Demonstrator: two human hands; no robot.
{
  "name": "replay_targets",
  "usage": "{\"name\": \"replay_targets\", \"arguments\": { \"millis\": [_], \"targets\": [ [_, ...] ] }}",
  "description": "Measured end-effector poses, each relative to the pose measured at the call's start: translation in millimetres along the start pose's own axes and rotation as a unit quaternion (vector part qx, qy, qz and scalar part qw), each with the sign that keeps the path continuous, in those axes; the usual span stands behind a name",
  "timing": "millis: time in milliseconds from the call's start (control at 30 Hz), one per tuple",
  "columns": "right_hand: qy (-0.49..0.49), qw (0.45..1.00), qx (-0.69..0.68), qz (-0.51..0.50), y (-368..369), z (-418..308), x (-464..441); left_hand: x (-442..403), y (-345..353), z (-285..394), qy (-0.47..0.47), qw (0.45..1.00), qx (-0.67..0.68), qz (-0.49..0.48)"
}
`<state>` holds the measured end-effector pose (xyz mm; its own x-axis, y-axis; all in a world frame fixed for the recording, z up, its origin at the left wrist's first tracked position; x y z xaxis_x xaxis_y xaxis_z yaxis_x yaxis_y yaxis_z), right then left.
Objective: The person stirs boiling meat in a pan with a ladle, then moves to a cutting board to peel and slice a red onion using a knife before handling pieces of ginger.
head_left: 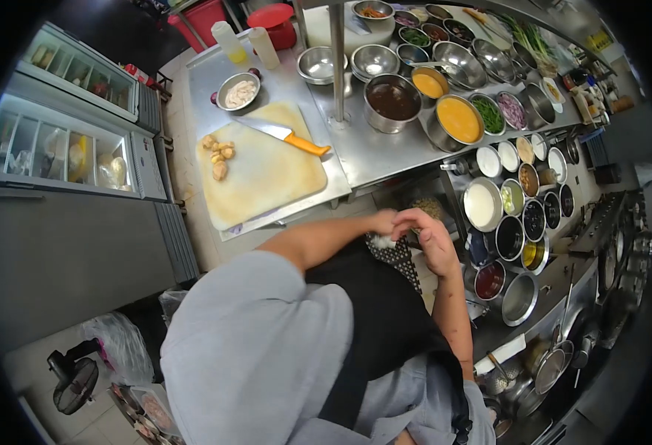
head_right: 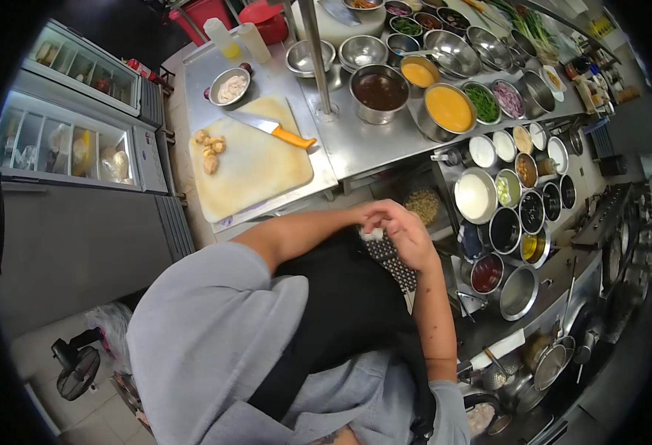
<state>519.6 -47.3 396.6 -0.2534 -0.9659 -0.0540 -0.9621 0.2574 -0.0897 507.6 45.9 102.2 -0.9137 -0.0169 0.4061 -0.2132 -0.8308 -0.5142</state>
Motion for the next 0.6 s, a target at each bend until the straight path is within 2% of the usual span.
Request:
{"name": "replay_targets", "arguments": {
  "millis": [33, 67, 100, 133, 167, 200, 233, 267, 300, 333, 367, 400, 467, 500, 567, 600],
  "targets": [
    [0.004, 1.0, 0.002, -0.001, -8, 17, 22, -3, -15, -5, -0.015, 0.995, 0.069, 0.067],
    [0.042, 0.997, -0.036, 0.047, -18, 38, 44, -21, -23, -23, -0.054, 0.989, 0.116, 0.077],
    [0.079, 0.99, -0.075, 0.094, -24, 57, 69, 10, -67, 13, -0.064, 0.957, 0.198, 0.204],
    [0.078, 0.99, -0.075, 0.091, -26, 71, 89, 3, -87, 15, -0.048, 0.917, 0.333, 0.213],
    [0.129, 0.981, -0.054, 0.131, -28, 88, 109, -8, -105, 9, -0.052, 0.897, 0.357, 0.255],
    [0.181, 0.969, -0.033, 0.167, -28, 106, 128, -17, -125, 6, -0.045, 0.897, 0.317, 0.305],
    [0.177, 0.972, -0.035, 0.151, -22, 118, 141, -26, -141, -2, -0.092, 0.911, 0.218, 0.338],
    [0.236, 0.955, -0.046, 0.172, -16, 135, 155, -30, -152, -9, -0.14, 0.913, 0.117, 0.366],
    [0.294, 0.934, -0.056, 0.194, -8, 153, 169, -26, -153, -10, -0.149, 0.907, 0.115, 0.378],
    [0.309, 0.927, -0.08, 0.197, 2, 166, 180, -15, -154, -4, -0.195, 0.89, 0.081, 0.403],
    [0.331, 0.926, -0.052, 0.173, 11, 175, 187, -4, -159, 3, -0.238, 0.87, 0.048, 0.428],
    [0.351, 0.924, -0.023, 0.151, 18, 181, 193, 5, -164, 11, -0.242, 0.864, 0.048, 0.44],
    [0.385, 0.912, 0.011, 0.138, 36, 180, 196, 20, -170, 33, -0.154, 0.885, 0.007, 0.44],
    [0.396, 0.908, 0.026, 0.135, 41, 170, 195, 35, -170, 38, -0.157, 0.882, 0.007, 0.444],
    [0.404, 0.906, 0.026, 0.127, 49, 166, 193, 62, -173, 43, -0.074, 0.885, 0.008, 0.46],
    [0.411, 0.903, 0.025, 0.124, 50, 164, 192, 76, -182, 36, -0.075, 0.883, 0.011, 0.463]
  ]
}}
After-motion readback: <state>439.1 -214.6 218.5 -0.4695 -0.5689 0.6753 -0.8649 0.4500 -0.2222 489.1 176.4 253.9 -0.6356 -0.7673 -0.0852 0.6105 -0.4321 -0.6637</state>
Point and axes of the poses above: each hand's wrist, its own x-axis away from the middle knuckle, its own y-axis out of the palm, z = x × y, the point moved 4 cm from there along -x, towards the middle knuckle, and after that the axes turned 3 degrees about y, right-handed, at the moved point
